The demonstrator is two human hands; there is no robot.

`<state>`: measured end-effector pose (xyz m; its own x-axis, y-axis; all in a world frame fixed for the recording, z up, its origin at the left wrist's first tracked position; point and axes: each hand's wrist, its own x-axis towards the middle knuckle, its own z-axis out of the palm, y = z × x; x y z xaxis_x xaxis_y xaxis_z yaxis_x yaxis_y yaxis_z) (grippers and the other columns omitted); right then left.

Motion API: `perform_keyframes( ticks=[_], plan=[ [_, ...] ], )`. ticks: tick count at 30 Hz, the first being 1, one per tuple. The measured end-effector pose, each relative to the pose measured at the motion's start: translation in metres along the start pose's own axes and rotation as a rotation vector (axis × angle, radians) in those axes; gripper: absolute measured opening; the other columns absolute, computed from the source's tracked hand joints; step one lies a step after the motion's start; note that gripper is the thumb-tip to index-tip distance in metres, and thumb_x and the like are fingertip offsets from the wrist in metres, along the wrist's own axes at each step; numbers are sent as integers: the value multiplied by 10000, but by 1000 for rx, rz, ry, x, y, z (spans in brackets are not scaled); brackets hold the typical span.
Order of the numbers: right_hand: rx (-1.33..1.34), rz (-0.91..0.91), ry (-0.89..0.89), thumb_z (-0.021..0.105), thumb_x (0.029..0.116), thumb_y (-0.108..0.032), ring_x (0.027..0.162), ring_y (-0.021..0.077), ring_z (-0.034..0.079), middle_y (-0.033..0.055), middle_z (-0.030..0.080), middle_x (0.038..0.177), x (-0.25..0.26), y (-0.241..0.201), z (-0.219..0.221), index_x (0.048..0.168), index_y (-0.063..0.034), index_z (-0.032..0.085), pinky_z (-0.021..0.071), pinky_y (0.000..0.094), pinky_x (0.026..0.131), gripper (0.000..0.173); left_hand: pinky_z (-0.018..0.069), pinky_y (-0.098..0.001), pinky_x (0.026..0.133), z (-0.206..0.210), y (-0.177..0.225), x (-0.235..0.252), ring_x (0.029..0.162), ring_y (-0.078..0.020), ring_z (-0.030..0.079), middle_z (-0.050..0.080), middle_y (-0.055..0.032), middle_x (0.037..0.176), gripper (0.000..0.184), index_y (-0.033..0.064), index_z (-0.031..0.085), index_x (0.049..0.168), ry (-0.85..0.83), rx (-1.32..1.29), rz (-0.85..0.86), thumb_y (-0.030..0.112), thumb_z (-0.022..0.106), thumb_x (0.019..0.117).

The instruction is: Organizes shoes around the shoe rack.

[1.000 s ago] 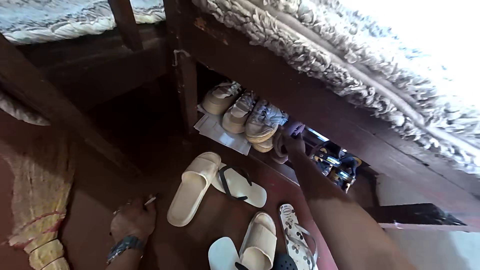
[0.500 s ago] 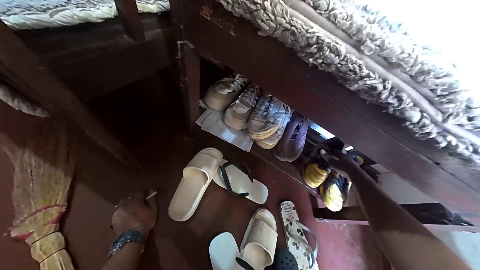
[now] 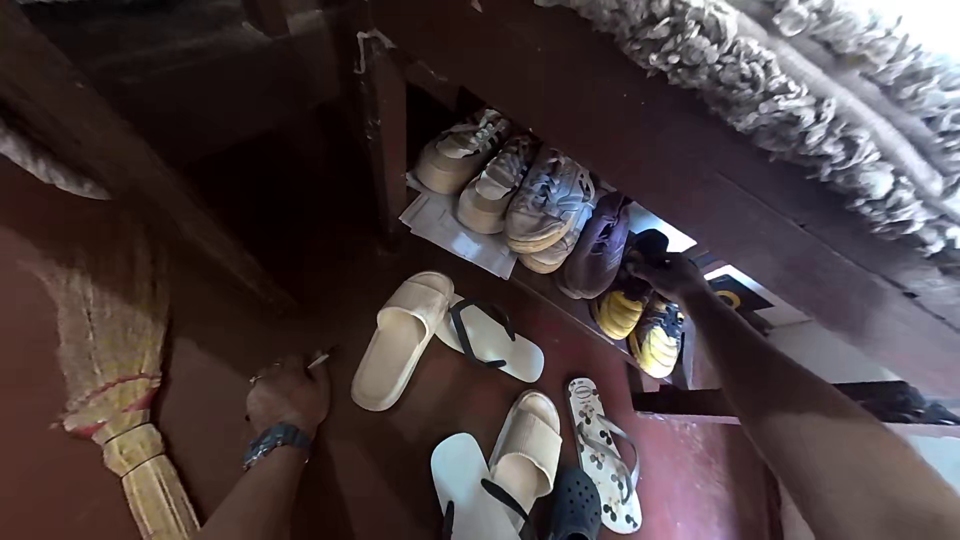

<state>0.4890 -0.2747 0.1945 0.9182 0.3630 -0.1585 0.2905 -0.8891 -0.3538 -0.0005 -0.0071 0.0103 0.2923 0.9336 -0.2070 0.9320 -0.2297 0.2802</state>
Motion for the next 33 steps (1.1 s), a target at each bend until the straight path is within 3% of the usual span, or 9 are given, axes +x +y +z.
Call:
perform_keyframes(
  ticks=[3,5,10,12,16,22,26,30,33],
  plan=[
    [-20,-99,208,745,925,-438,1146,506,615,315,628,1244,-65,-16,10,1416,-19,537,471,722,956,679,499,-690,929,-2,1,0,1183,-518,618,659,-322,1199,486,-14,694,1130,-8,-7,-12,409,462,1079],
    [22,-212,11,734,939,-294,1010,394,671,235,667,1118,-136,-15,44,1285,-14,598,555,615,864,466,501,-685,929,-4,2,0,1178,-515,623,665,-319,1186,479,-15,694,1120,-16,5,-17,402,462,1081],
    [-240,-700,-820,722,841,-173,1534,378,284,153,379,1628,-240,16,129,1357,-214,662,294,629,1203,522,500,-689,936,-3,1,0,1184,-522,614,645,-328,1221,513,-25,679,1158,-18,-4,-16,423,441,1085],
    [-259,-787,-823,693,846,-118,1570,411,168,180,279,1675,-247,28,149,1386,-254,646,248,693,1188,559,489,-690,959,-3,1,-1,1201,-519,606,637,-326,1249,530,-25,675,1189,-26,-19,-19,435,433,1089],
    [-228,-1001,-557,642,867,38,1383,437,505,207,616,1400,-237,7,157,1036,-84,752,529,583,999,235,500,-697,930,-2,2,0,1187,-529,612,645,-326,1230,504,-20,678,1183,5,-15,-5,413,440,1088],
    [-361,-1074,-14,747,801,-37,1245,292,615,-1,746,1123,-222,-98,90,861,-176,777,554,529,892,155,507,-700,906,-6,4,-2,1163,-537,623,651,-336,1207,493,-27,684,1149,-5,-25,-6,407,458,1083],
    [-335,-1214,-291,702,873,-5,1372,295,531,11,684,1334,-203,-144,126,998,-147,790,437,627,1096,208,512,-691,904,1,0,0,1151,-527,635,667,-328,1178,486,-22,691,1140,25,-27,11,407,470,1078],
    [-664,-1110,-472,599,979,-78,1215,350,578,146,698,1131,-193,-179,173,991,-11,732,477,544,914,150,499,-664,965,-6,2,3,1208,-484,622,663,-296,1234,481,5,703,1165,-60,-16,-24,425,489,1069],
    [-782,-1006,-765,812,837,-309,1445,408,373,161,579,1414,-190,-192,162,1215,-134,715,348,706,1070,428,503,-645,977,-5,0,2,1207,-468,625,668,-281,1228,506,12,711,1154,-70,-23,-29,445,463,1075]
  ],
)
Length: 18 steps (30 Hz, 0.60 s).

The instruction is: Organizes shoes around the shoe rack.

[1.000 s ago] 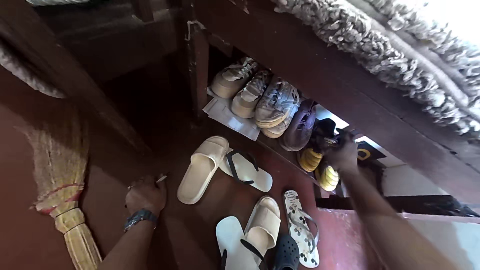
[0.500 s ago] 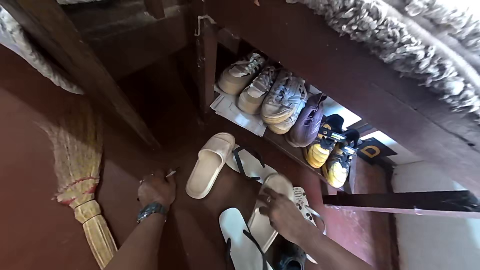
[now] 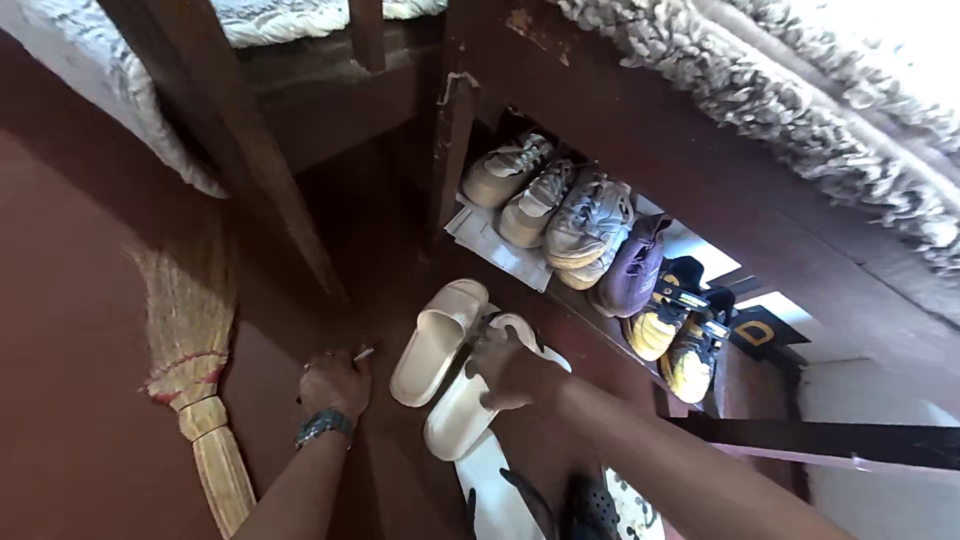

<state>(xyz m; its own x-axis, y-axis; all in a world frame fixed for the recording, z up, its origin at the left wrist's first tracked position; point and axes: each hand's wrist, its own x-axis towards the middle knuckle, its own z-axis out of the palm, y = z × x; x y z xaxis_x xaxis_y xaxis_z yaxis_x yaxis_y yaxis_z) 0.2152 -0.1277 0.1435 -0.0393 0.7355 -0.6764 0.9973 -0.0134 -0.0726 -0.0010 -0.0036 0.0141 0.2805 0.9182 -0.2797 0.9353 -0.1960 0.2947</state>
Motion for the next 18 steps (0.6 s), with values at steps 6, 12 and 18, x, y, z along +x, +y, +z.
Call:
perform_keyframes(
  ticks=[6,12,18],
  plan=[
    [-99,-36,26,680,897,23,1386,494,432,289,495,1465,-27,36,50,1334,-34,635,408,650,1089,443,494,-619,1004,1,-2,-1,1205,-448,630,678,-261,1218,521,9,697,1175,33,-43,70,453,439,1083],
    [447,406,-22,739,836,-607,1333,460,505,291,564,1387,-109,11,84,1187,32,689,412,639,1094,731,480,-610,1056,7,4,-7,1274,-384,611,629,-180,1390,637,104,581,1433,-127,-128,284,543,588,972],
    [1290,884,458,916,697,-497,1074,379,665,232,693,1116,-178,-34,187,1207,-13,675,523,585,961,744,433,-563,1126,-1,74,-23,1313,-393,575,625,-272,1344,761,-65,588,1350,-519,-291,62,494,791,875]
  ],
)
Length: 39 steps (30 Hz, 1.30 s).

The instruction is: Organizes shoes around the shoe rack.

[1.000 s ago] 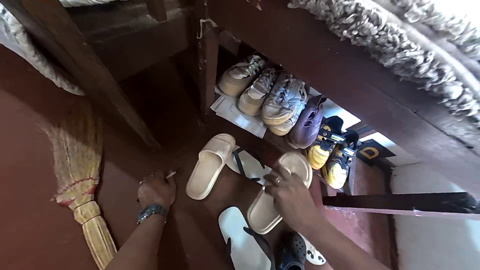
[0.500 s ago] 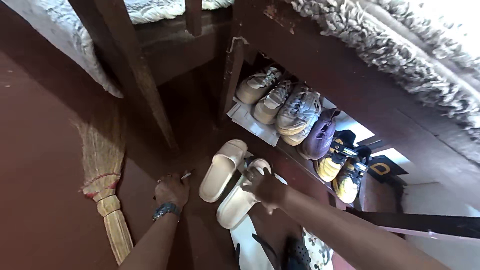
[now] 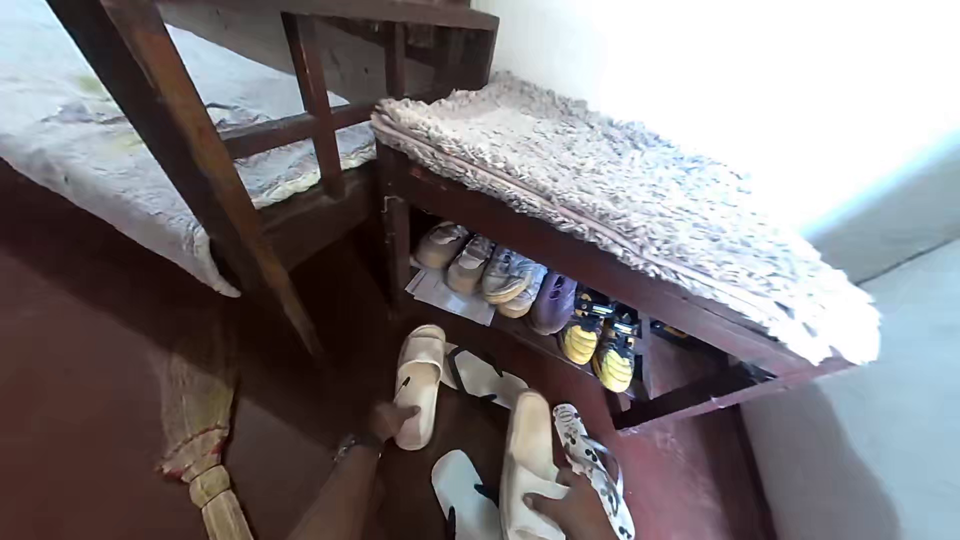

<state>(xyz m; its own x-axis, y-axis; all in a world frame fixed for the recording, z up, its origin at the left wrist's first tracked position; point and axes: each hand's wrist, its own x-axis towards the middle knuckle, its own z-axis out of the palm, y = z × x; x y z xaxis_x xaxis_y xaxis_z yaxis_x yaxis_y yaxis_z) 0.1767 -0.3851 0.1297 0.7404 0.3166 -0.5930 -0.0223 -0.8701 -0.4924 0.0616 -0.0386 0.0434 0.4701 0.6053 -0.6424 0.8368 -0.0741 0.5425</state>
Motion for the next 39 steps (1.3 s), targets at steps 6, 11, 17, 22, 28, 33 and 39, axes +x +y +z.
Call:
perform_keyframes(
  ticks=[6,11,17,22,28,33,39],
  plan=[
    [795,-243,125,874,707,-57,1058,292,693,223,623,1272,-50,8,-16,1574,-66,263,615,470,877,1060,509,-472,1085,40,31,-65,1223,-285,647,656,-213,1308,538,-15,540,1410,-25,-357,393,324,656,1009],
    [989,-366,-163,624,900,29,915,172,739,93,749,1025,-72,9,-35,1302,28,539,626,375,867,411,516,-378,1082,51,69,-126,1216,-214,651,651,-202,1310,610,-60,435,1463,-71,-380,660,274,646,998],
    [1016,-403,-64,621,889,86,841,161,748,78,765,941,-89,6,-33,1172,22,625,637,358,810,290,505,-314,1101,50,88,-159,1265,-159,622,603,-189,1389,652,-79,316,1519,-104,-438,773,114,631,982],
    [945,-528,-28,698,844,39,857,178,746,100,765,976,-99,-15,-61,1151,17,685,641,368,797,308,532,-307,1068,48,107,-164,1227,-137,639,605,-176,1378,739,-77,264,1540,-104,-545,794,52,647,921],
    [969,-520,118,698,868,-7,823,211,750,140,758,957,-102,-52,-92,1158,42,674,649,375,759,295,562,-304,1024,67,117,-207,1156,-112,672,657,-153,1292,683,-108,335,1492,-262,-597,941,16,655,901],
    [771,-639,266,719,912,-64,924,192,742,129,748,1064,-100,-65,-119,1154,41,698,638,349,847,265,582,-311,998,108,120,-270,1140,-114,676,653,-118,1273,636,-90,308,1476,-469,-887,867,-6,634,937],
    [409,-269,90,807,837,-182,1053,196,714,87,719,1201,-148,78,-178,1284,-86,675,613,394,927,476,559,-457,992,125,53,-201,1073,-236,714,723,-133,1239,515,94,571,1467,-712,108,975,258,675,990]
  ],
)
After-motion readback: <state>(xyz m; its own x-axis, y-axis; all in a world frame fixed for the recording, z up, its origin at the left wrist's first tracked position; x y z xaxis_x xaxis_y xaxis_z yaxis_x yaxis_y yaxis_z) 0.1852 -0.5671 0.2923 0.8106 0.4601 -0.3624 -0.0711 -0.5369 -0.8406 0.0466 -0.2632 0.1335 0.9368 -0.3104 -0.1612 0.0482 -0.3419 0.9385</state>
